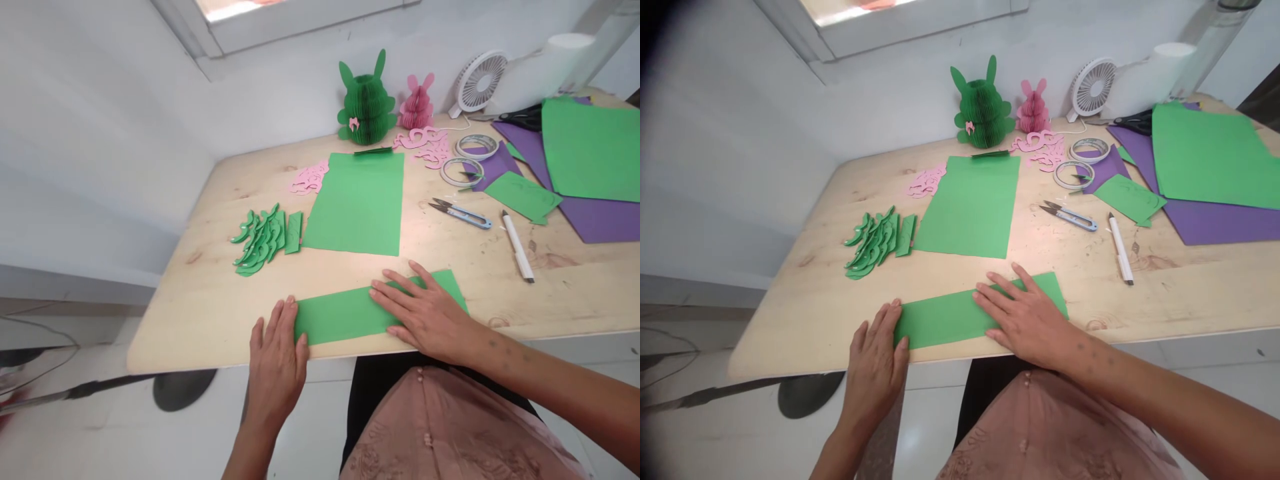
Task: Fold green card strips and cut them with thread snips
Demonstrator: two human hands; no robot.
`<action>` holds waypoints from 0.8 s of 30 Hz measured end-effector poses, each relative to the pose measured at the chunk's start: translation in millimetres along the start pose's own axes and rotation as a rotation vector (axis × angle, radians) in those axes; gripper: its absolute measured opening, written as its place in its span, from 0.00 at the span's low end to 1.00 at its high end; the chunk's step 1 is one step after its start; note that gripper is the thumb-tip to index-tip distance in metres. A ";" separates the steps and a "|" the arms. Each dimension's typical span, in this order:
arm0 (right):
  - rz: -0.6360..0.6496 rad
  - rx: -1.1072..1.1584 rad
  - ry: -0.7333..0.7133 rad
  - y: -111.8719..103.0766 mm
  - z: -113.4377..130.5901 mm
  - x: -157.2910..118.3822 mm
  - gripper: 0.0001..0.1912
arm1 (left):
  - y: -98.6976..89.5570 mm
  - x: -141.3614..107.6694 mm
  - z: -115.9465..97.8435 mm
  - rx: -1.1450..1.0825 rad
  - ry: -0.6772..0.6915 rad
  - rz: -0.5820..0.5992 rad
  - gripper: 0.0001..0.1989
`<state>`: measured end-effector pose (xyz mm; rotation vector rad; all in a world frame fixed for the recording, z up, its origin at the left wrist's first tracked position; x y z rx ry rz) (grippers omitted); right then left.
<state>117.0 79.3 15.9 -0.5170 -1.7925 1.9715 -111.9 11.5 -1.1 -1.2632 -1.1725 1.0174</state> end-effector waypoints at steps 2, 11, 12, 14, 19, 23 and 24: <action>-0.005 -0.001 0.012 -0.4 -7.9 -9.2 0.29 | 0.2 -0.1 -0.7 -0.002 -0.007 0.008 0.29; -0.024 -0.017 0.013 0.6 -26.7 -30.9 0.31 | -0.2 -0.2 1.0 -0.015 -0.004 0.076 0.28; -0.032 -0.021 0.011 0.6 -26.6 -31.0 0.30 | -0.4 0.3 0.8 -0.010 -0.002 0.089 0.28; -0.048 -0.031 0.002 0.6 -26.1 -30.9 0.29 | -3.1 2.7 -3.9 0.016 -0.018 0.090 0.28; -0.082 -0.081 -0.024 2.2 -26.1 -31.3 0.29 | -12.9 22.7 -56.9 0.089 -0.015 0.072 0.27; -0.093 -0.116 -0.033 3.5 -26.7 -31.7 0.29 | -7.1 40.2 -105.0 0.048 0.140 0.161 0.31; -0.095 -0.121 -0.035 3.5 -26.7 -31.8 0.29 | -5.6 41.5 -108.2 0.048 0.142 0.160 0.32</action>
Point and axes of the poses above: each hand's wrist, its own x-axis towards the middle knuckle, its own y-axis out of the palm, z = x × y, the point moved 6 cm from there along x, towards the middle knuckle, and after that the axes turned 11 degrees about z, right-handed, at the moved point
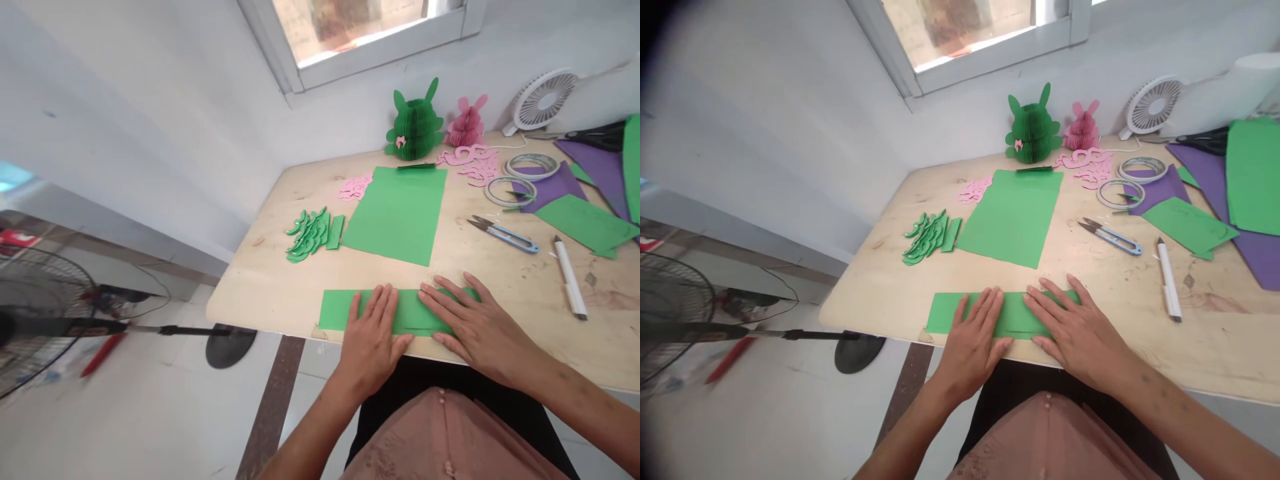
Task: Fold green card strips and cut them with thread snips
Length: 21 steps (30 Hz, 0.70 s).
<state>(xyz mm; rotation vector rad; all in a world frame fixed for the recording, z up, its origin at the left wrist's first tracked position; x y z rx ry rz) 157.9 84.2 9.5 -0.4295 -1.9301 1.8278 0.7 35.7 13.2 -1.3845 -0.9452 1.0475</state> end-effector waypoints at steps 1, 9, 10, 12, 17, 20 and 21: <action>-0.001 -0.003 -0.002 -0.1 0.1 -0.1 0.29 | 1.6 0.1 0.3 0.004 -0.009 -0.005 0.32; 0.019 0.026 -0.011 0.1 -0.8 0.3 0.33 | 13.6 -30.4 56.3 0.062 -0.167 -0.058 0.30; 0.018 0.029 -0.008 0.0 -1.0 0.3 0.33 | 13.9 -34.5 63.9 0.065 -0.188 -0.067 0.30; 0.019 0.030 -0.005 -0.4 -0.9 0.3 0.33 | 14.2 -41.6 78.6 0.065 -0.245 -0.083 0.30; 0.035 0.034 -0.004 -1.4 -0.1 0.4 0.32 | 15.7 -51.3 101.5 0.066 -0.323 -0.094 0.28; 0.015 0.040 0.000 -2.3 0.0 0.3 0.32 | 17.4 -56.8 109.0 0.061 -0.347 -0.090 0.27; 0.007 0.043 0.003 -2.5 0.1 0.3 0.32 | 16.9 -59.6 111.1 0.057 -0.365 -0.105 0.26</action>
Point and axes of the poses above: each hand's wrist, its own x-axis towards the middle knuckle, its own y-axis out of the palm, z = x × y, the point moved 6 cm from there along x, towards the middle knuckle, and after that the axes turned 11 degrees about z, right-handed, at the moved point
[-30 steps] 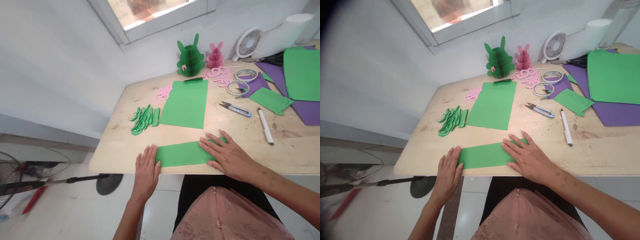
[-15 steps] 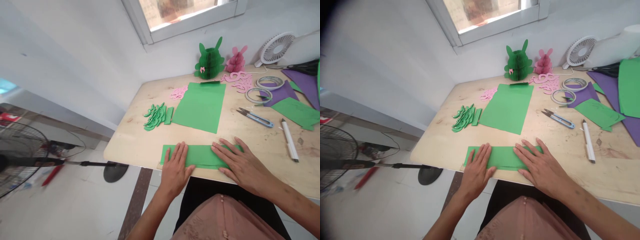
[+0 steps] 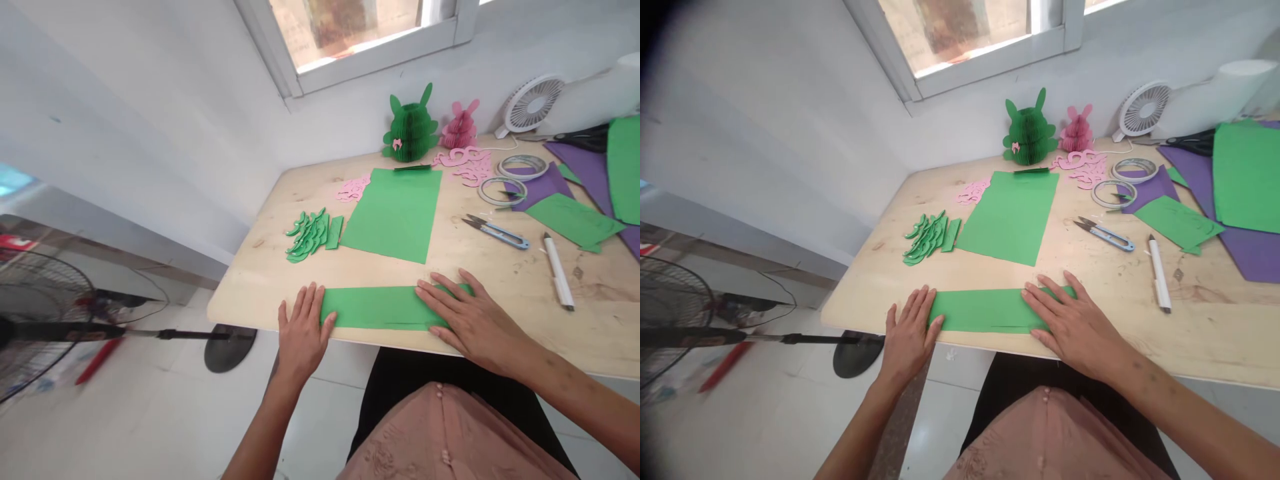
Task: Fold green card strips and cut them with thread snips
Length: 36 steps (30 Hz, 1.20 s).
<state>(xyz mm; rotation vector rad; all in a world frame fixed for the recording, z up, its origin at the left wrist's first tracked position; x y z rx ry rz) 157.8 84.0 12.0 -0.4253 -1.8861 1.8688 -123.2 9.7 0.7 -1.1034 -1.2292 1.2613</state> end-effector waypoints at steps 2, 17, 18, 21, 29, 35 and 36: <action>-0.013 0.009 0.002 -0.4 0.5 -0.1 0.32 | -4.7 -4.4 4.1 -0.019 -0.061 -0.066 0.26; 0.008 0.063 0.043 -3.4 2.0 0.5 0.28 | -18.6 18.7 -145.2 -0.051 0.453 0.012 0.27; 0.015 0.064 0.045 -3.3 1.9 0.9 0.28 | -17.5 18.9 -144.5 -0.051 0.453 0.016 0.27; 0.017 0.084 0.049 -3.9 2.1 2.9 0.29 | -15.3 18.5 -142.8 -0.051 0.454 0.025 0.28; 0.049 0.141 0.007 -8.1 6.4 8.5 0.30 | -13.3 18.7 -142.3 -0.041 0.471 0.036 0.29; 0.097 0.118 0.031 -8.0 -6.5 -5.0 0.28 | -12.5 19.4 -141.4 -0.036 0.489 0.048 0.30; 0.102 0.118 0.042 -8.1 -9.8 -8.7 0.28 | -12.6 19.6 -141.1 -0.040 0.489 0.047 0.30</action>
Point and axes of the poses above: each hand's wrist, its own x-axis towards the middle knuckle, its own y-axis out of the palm, z = x × y, the point moved 6 cm from there along x, towards the middle knuckle, and after that the axes turned 11 degrees about z, right-handed, at the moved point
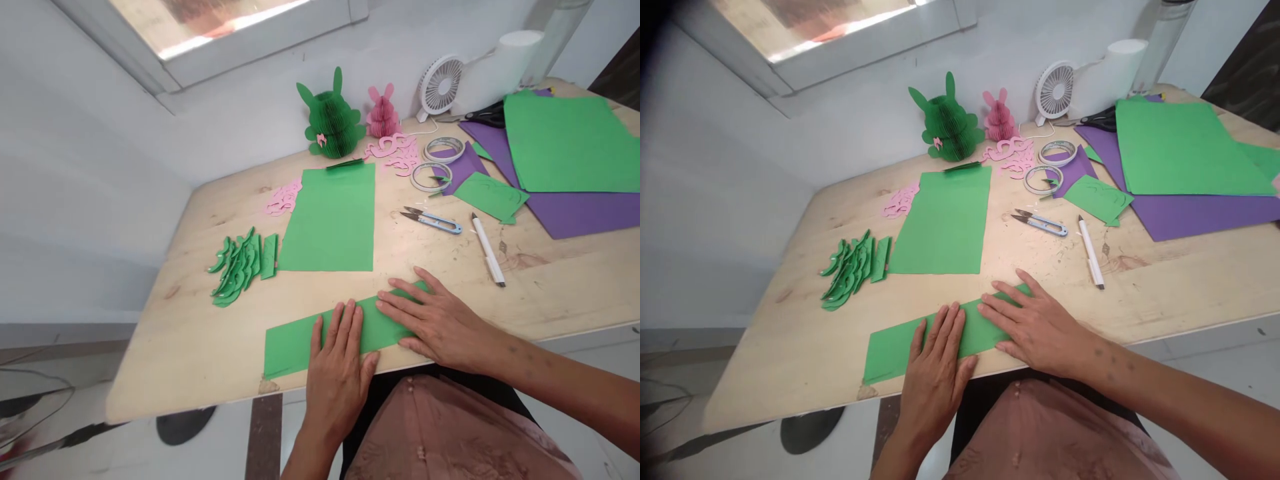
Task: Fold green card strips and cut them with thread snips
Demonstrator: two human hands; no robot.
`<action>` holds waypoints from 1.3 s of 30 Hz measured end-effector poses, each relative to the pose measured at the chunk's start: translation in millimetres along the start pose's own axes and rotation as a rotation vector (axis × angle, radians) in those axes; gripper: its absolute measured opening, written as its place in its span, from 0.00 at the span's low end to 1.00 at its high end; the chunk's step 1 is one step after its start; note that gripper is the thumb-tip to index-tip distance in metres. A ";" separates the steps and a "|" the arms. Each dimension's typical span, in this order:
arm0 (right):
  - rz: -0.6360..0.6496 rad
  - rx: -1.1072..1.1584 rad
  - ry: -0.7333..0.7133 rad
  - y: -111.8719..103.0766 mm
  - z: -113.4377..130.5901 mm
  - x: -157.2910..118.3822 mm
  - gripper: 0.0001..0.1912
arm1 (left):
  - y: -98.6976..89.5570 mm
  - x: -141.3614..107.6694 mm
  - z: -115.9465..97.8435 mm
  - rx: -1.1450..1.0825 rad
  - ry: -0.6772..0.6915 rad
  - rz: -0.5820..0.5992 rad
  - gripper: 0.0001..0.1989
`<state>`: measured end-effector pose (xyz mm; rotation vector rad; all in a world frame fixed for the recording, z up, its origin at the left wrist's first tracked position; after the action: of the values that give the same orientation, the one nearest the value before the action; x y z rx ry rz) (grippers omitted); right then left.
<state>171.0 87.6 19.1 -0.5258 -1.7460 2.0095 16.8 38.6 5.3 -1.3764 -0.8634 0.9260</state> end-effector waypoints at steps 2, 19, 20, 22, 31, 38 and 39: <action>0.000 0.008 0.022 -0.3 -7.0 -8.0 0.28 | -0.1 -0.1 0.3 -0.005 0.000 -0.003 0.30; -0.096 -0.086 0.195 -5.8 -32.7 -54.7 0.32 | -1.3 -0.4 -1.2 0.020 0.001 -0.037 0.30; -0.115 -0.099 0.206 -8.6 -30.1 -53.7 0.32 | -1.2 -0.5 -1.5 0.023 0.002 -0.041 0.30; -0.133 -0.121 0.210 -12.3 -22.6 -48.9 0.30 | -1.2 -0.7 -1.9 0.019 0.000 -0.042 0.29; -0.108 -0.159 0.105 7.9 -2.7 -28.2 0.34 | -13.6 8.8 -14.8 -0.069 -0.023 -0.010 0.29; -0.111 -0.239 0.049 10.4 -5.9 -29.7 0.35 | -11.3 26.9 -34.2 -0.106 0.062 -0.015 0.36; -0.109 -0.241 0.048 10.8 -6.1 -29.9 0.35 | -9.2 24.5 -29.3 -0.101 0.028 -0.015 0.37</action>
<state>198.6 75.1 7.7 -0.5365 -1.9560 1.7100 53.8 49.3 13.1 -1.4649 -0.9083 0.8597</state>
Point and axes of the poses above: each hand's wrist, its own x-axis towards the middle knuckle, its own y-axis out of the palm, z = x × y, the point moved 6 cm from there along x, towards the middle knuckle, and after that the axes turned 11 degrees about z, right-handed, at the moved point
